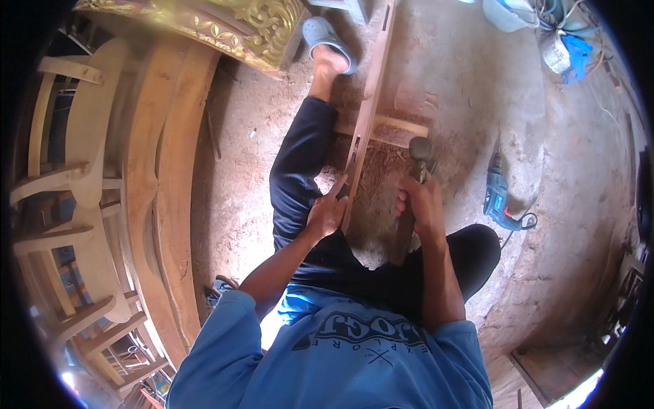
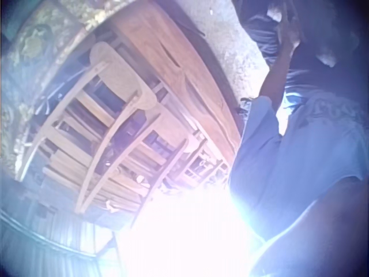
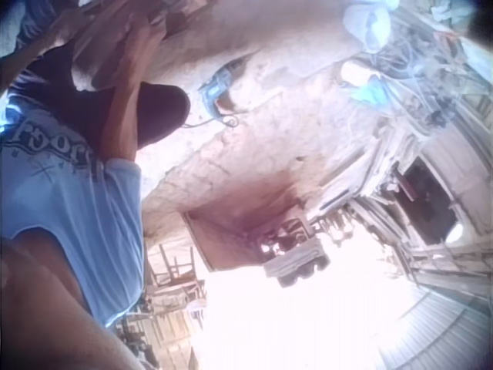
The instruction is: The person sits on the floor and uses a chisel and hammer to carve a piece of wood. They repeatedly strike the chisel to remove wood shavings and shape the wood.
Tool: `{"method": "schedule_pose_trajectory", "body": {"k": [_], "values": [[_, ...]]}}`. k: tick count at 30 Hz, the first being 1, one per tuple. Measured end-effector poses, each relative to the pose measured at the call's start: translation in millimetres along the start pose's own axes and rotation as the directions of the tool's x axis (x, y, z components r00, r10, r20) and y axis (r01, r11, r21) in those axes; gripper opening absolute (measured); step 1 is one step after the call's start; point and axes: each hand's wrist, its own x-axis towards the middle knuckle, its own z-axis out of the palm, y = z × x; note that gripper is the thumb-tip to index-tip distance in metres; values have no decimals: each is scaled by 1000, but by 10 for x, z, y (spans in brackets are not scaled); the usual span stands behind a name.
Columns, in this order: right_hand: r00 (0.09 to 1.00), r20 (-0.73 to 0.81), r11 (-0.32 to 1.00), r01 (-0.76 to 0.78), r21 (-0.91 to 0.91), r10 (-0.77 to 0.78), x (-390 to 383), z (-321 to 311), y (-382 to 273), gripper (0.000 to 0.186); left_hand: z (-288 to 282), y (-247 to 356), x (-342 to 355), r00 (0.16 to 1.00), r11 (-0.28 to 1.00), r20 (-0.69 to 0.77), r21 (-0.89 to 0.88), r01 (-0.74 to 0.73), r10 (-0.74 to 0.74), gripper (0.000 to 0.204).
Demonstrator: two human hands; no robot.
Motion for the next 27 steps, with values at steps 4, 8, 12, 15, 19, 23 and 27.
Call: {"method": "schedule_pose_trajectory", "body": {"k": [4,8,12,15,19,23,27], "values": [[1000,-5,1000,-10,-24,10,44,46,-16,13,86,39,-25,979,983,-176,131,126,-102,62],[1000,-6,999,16,-38,-17,101,101,-29,11,77,120,43,973,992,-198,19,124,-117,72],[1000,-6,997,8,-80,-9,123,146,2,12,55,149,94,953,955,-79,34,295,-292,77],[1000,10,995,30,-97,-29,128,180,42,12,107,102,79,963,966,-90,19,258,-255,78],[997,68,993,47,-107,-40,134,223,78,12,256,-19,79,966,983,-184,-2,182,-180,78],[996,80,986,63,-155,-51,123,237,100,12,436,-109,124,953,976,-215,9,220,-212,76],[985,111,951,159,-265,-133,85,207,124,12,441,-58,138,939,969,-248,5,247,-239,71]]}}
